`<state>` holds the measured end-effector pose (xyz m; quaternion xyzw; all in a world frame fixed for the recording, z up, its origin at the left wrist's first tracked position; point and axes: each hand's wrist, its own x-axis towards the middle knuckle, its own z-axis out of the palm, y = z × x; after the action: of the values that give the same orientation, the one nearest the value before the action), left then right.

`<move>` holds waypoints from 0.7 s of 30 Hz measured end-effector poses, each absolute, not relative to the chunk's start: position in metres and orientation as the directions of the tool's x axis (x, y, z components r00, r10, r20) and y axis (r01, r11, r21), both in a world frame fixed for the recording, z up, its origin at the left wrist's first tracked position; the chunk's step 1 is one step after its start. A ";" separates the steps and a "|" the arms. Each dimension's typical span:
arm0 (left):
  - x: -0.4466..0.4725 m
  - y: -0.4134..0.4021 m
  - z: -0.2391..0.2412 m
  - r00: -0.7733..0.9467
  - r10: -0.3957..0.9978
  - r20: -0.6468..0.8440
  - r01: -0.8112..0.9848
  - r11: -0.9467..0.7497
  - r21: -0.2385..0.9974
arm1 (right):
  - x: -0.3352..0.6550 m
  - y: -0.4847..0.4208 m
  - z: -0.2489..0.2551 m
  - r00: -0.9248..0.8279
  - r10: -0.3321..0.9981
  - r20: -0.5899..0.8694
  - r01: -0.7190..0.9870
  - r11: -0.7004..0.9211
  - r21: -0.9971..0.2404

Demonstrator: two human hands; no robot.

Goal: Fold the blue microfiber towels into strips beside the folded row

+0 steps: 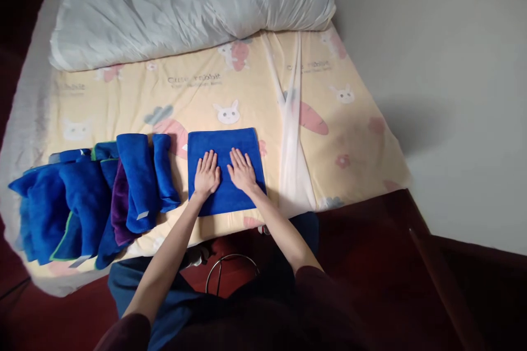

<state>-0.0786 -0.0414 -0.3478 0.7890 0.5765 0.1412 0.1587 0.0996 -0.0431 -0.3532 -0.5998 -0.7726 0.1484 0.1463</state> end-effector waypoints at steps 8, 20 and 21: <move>-0.097 -0.058 -0.337 0.141 0.990 -0.010 0.901 -0.125 0.416 | 0.133 -0.041 -0.340 -0.050 0.999 0.016 0.910 0.052 -0.411; -0.129 -0.176 -0.329 0.136 0.991 -0.004 0.916 -0.125 0.381 | 0.122 -0.151 -0.342 -0.082 0.994 0.067 0.907 0.102 -0.409; -0.138 -0.183 -0.328 0.122 0.992 -0.010 0.916 -0.109 0.385 | 0.130 -0.155 -0.340 -0.062 0.996 0.067 0.909 0.084 -0.407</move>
<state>-0.1378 -0.1830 -0.3277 0.7339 0.6502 0.1266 0.1503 0.1297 -0.1550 -0.3401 -0.6641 -0.7172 0.1296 0.1668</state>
